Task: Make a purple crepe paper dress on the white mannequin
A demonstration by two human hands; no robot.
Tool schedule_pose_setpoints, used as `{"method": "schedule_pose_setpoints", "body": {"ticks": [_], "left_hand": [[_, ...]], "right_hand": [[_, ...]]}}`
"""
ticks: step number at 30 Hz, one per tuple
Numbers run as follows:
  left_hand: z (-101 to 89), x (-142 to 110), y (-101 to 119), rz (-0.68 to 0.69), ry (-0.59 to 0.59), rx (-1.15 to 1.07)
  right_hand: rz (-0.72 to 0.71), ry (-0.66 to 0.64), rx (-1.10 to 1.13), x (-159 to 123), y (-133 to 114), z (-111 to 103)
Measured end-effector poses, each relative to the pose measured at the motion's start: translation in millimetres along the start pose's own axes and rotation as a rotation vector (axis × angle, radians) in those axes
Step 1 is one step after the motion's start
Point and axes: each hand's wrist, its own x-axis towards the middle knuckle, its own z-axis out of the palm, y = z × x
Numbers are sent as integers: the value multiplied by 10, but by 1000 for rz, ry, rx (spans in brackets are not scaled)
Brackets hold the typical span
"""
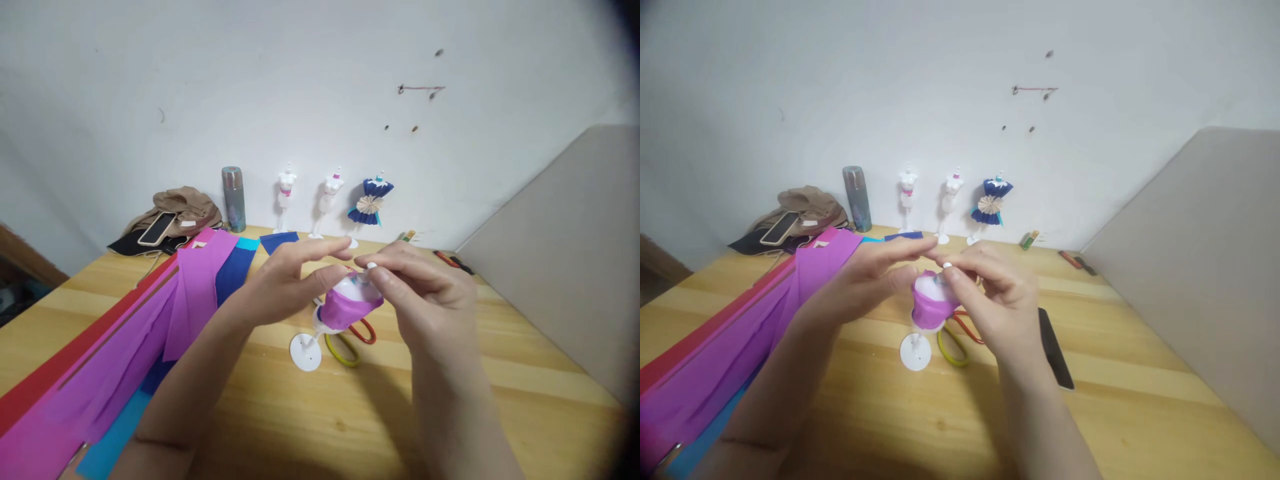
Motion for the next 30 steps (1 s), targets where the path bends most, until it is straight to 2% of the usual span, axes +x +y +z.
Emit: {"method": "schedule_pose_setpoints", "body": {"ticks": [5, 9, 14, 21, 27, 30], "left_hand": [[-159, 3, -178, 203, -78, 118], [-153, 46, -200, 268, -170, 87], [-77, 86, -213, 346, -131, 46], [-50, 117, -260, 372, -109, 14], [-119, 111, -224, 304, -192, 16], [-147, 94, -217, 294, -183, 34]], "right_hand": [[78, -9, 114, 0, 82, -25], [70, -15, 143, 6, 86, -28], [63, -32, 141, 7, 74, -31], [33, -28, 107, 0, 101, -24], [41, -23, 61, -2, 97, -11], [49, -6, 91, -6, 87, -2]]}}
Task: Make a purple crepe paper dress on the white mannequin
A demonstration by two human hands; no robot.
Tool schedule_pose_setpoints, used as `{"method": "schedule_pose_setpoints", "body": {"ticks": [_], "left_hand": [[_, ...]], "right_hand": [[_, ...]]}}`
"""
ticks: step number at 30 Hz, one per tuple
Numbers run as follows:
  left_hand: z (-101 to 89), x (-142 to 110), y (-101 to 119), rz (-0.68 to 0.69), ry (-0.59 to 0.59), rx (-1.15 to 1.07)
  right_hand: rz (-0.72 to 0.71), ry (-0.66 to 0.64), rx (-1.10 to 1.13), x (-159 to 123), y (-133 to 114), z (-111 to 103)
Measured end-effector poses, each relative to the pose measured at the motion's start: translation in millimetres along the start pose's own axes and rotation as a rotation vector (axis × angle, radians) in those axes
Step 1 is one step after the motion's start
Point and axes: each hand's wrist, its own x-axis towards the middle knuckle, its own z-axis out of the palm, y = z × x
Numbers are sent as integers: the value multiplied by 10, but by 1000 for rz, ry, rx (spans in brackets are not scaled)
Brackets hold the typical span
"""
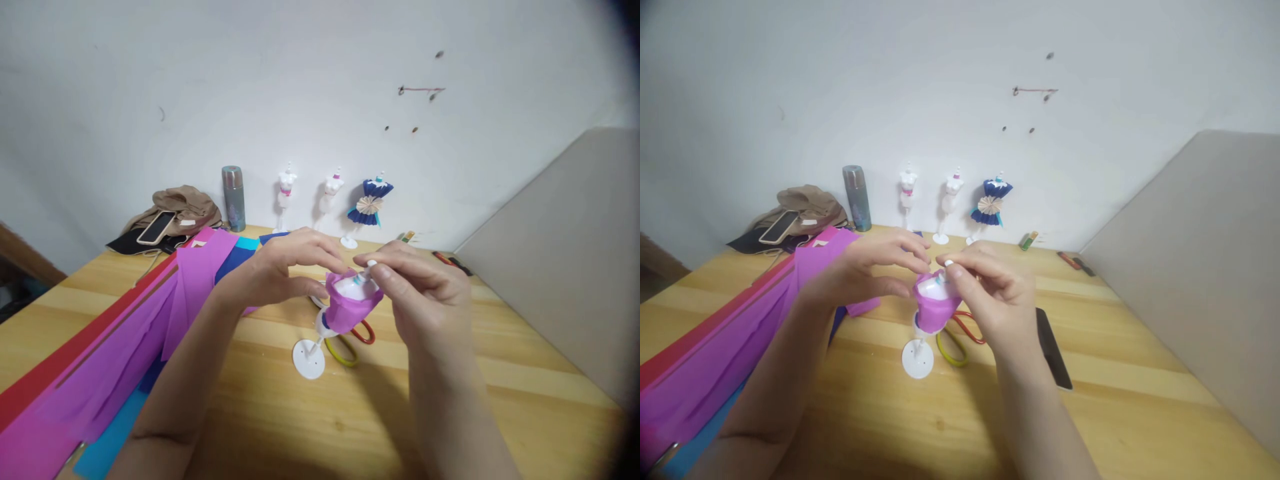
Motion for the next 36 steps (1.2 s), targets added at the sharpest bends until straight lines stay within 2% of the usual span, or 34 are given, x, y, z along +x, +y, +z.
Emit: {"method": "schedule_pose_setpoints", "body": {"ticks": [6, 9, 15, 18, 21, 25, 27, 32, 36], "left_hand": [[51, -21, 20, -6, -22, 63], [93, -23, 59, -1, -34, 163], [174, 1, 91, 151, 70, 452], [229, -14, 5, 234, 122, 603], [320, -76, -144, 276, 185, 638], [445, -183, -313, 160, 242, 522], [470, -213, -336, 151, 277, 531], [427, -181, -260, 418, 457, 778], [401, -100, -185, 531, 459, 870]], "right_hand": [[-23, -18, -30, 3, 3, -13], [-13, -6, -44, 12, 15, -24], [-33, 23, -78, 42, 48, -39], [-41, 27, -76, 52, 54, -45], [-44, 39, -47, 51, 49, -57], [-31, 57, -71, 40, 36, -75], [-37, 55, -77, 37, 32, -78], [-58, 55, -85, 42, 24, -77], [-56, 70, -92, 46, 16, -76]]}}
